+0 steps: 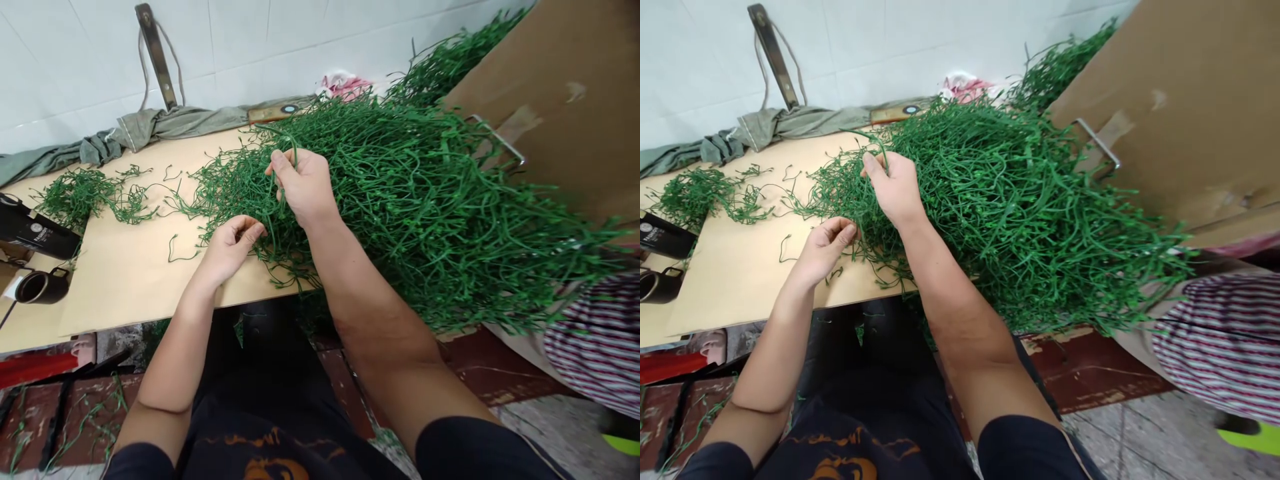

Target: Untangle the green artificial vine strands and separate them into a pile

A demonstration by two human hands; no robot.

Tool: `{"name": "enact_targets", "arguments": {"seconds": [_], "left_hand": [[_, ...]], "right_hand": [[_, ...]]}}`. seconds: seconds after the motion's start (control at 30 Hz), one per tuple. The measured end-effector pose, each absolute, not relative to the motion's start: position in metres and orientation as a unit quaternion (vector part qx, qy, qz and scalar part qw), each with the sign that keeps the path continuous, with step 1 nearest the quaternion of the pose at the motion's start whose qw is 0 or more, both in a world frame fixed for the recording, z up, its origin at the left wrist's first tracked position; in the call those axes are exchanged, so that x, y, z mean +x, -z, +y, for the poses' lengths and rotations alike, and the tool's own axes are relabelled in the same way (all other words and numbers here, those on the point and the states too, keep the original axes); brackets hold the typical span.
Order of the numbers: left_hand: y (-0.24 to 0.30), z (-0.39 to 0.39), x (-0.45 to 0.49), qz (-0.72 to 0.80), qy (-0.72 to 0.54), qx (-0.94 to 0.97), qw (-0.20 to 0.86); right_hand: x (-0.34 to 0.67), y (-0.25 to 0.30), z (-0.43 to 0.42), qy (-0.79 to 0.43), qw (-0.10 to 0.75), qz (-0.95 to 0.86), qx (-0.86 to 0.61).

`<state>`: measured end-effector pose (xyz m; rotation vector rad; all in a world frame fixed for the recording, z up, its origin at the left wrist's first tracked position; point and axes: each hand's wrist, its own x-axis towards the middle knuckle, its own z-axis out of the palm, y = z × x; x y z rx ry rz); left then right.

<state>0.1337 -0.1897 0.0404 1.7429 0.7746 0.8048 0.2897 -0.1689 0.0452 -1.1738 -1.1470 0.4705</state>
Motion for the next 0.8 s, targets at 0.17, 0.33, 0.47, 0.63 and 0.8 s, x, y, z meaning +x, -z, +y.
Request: {"name": "enact_targets", "arguments": {"seconds": [0.17,0.33,0.47,0.63,0.8], "left_hand": [[-0.039,-0.194,0.136,0.302,-0.309,0.729,0.531],[-0.032,-0.213,0.133,0.327,-0.327,0.707,0.534],[-0.036,-0.249,0.121,0.28,-0.354,0.773,0.446],[-0.04,-0.238,0.111,0.306,-0.277,0.829,0.377],[-0.026,-0.177,0.103,0.461,-0.273,0.815,0.222]], "right_hand": [[0.285,-0.046,-0.168,-0.163,0.638,-0.538,-0.527],[0.284,-0.038,-0.163,-0.047,0.603,-0.544,-0.582],[0.304,-0.034,-0.15,0.016,0.588,-0.515,-0.623],[0.317,-0.047,-0.146,0.005,0.627,-0.496,-0.601],[0.292,-0.058,-0.16,-0.067,0.618,-0.563,-0.545]]}}
